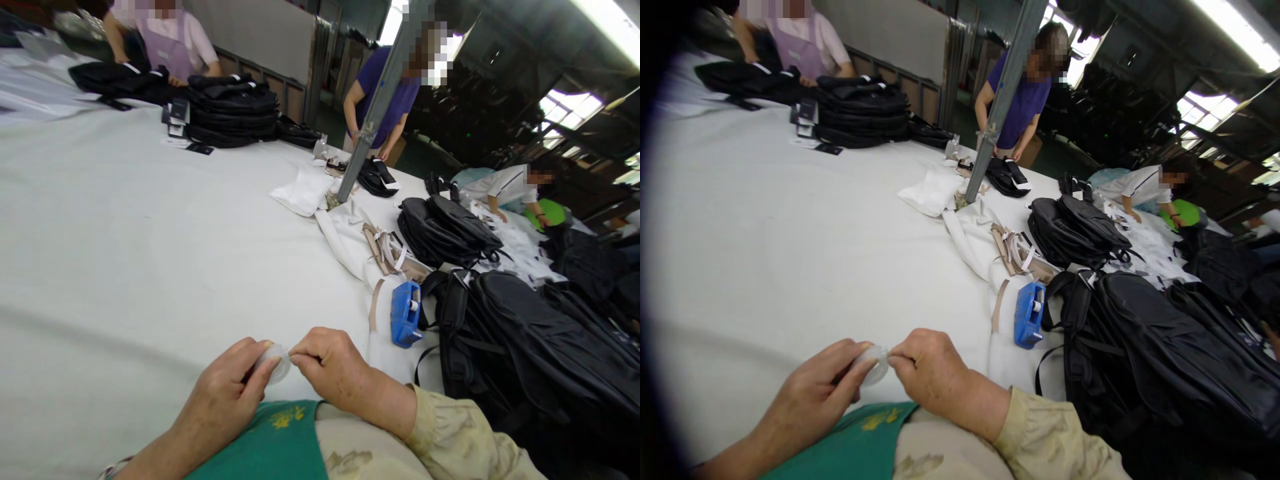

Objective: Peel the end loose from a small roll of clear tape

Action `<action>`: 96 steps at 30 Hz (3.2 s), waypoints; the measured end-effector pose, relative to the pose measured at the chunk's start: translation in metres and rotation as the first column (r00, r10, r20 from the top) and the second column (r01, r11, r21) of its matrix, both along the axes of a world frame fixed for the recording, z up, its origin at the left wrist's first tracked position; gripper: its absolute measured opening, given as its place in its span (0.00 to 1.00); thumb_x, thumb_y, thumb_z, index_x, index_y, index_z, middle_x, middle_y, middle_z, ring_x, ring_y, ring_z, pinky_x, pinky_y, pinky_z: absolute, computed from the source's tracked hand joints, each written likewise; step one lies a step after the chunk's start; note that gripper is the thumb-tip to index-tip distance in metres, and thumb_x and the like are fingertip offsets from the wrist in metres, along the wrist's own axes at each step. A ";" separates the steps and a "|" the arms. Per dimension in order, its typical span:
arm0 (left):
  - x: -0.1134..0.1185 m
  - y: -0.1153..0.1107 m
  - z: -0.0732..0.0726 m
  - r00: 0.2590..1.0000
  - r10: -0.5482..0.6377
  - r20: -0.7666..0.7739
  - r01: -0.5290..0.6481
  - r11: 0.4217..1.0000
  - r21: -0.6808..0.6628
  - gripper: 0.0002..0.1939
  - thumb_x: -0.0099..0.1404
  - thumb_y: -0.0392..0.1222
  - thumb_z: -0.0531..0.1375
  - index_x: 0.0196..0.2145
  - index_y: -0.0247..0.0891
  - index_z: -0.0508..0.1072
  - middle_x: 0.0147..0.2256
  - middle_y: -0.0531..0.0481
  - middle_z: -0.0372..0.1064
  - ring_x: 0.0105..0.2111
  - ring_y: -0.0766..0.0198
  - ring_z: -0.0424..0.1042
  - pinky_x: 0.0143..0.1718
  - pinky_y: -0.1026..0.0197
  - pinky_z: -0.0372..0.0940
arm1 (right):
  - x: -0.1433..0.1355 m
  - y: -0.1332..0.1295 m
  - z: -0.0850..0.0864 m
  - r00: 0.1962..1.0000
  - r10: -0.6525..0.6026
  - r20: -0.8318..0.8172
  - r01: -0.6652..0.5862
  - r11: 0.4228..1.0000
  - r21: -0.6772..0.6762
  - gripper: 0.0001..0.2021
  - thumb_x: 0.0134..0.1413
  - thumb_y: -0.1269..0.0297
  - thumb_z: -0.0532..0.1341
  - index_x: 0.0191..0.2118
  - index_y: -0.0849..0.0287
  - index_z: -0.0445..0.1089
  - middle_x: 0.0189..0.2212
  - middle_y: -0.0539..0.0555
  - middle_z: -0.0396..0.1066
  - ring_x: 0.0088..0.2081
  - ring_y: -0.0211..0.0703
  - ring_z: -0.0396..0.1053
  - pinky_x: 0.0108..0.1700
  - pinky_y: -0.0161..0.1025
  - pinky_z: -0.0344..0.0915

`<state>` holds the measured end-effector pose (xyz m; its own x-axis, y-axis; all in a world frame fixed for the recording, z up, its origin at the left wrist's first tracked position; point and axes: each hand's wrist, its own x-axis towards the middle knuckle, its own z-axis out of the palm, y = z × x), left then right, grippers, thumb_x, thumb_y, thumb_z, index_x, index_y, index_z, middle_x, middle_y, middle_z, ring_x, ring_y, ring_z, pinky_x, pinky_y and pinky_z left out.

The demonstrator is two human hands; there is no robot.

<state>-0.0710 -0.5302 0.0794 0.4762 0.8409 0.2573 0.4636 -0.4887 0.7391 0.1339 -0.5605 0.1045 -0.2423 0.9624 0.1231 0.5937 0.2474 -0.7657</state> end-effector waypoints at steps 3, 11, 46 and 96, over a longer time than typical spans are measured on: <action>0.001 0.001 0.001 1.000 -0.004 -0.006 0.005 0.995 0.100 0.11 0.72 0.45 0.55 0.36 0.39 0.73 0.26 0.53 0.66 0.25 0.64 0.71 0.30 0.62 0.66 | -0.002 0.002 0.001 0.999 -0.005 0.053 0.005 1.000 0.010 0.06 0.58 0.71 0.63 0.32 0.60 0.78 0.27 0.52 0.74 0.33 0.38 0.71 0.38 0.33 0.64; 0.002 0.000 0.000 1.000 -0.008 -0.023 0.010 0.994 0.105 0.11 0.72 0.44 0.54 0.36 0.39 0.73 0.25 0.53 0.66 0.25 0.64 0.71 0.30 0.62 0.66 | -0.002 0.004 0.006 0.992 0.039 0.123 -0.036 0.999 -0.023 0.07 0.59 0.71 0.62 0.31 0.61 0.77 0.27 0.53 0.73 0.33 0.39 0.70 0.39 0.33 0.64; 0.001 -0.003 -0.011 1.000 -0.013 -0.019 0.015 0.996 0.084 0.08 0.72 0.41 0.55 0.36 0.39 0.71 0.26 0.53 0.63 0.27 0.63 0.67 0.32 0.61 0.63 | -0.009 0.000 0.011 0.895 0.096 0.437 -0.112 0.994 0.011 0.09 0.60 0.70 0.57 0.27 0.60 0.67 0.27 0.53 0.67 0.31 0.40 0.65 0.34 0.37 0.59; -0.004 -0.006 -0.008 0.996 -0.058 0.061 0.070 0.971 -0.230 0.13 0.72 0.48 0.54 0.35 0.42 0.74 0.25 0.57 0.64 0.22 0.68 0.69 0.28 0.65 0.65 | 0.000 -0.012 0.012 0.993 0.030 0.114 -0.047 0.988 0.150 0.07 0.64 0.72 0.55 0.35 0.59 0.70 0.31 0.53 0.71 0.37 0.40 0.69 0.42 0.35 0.65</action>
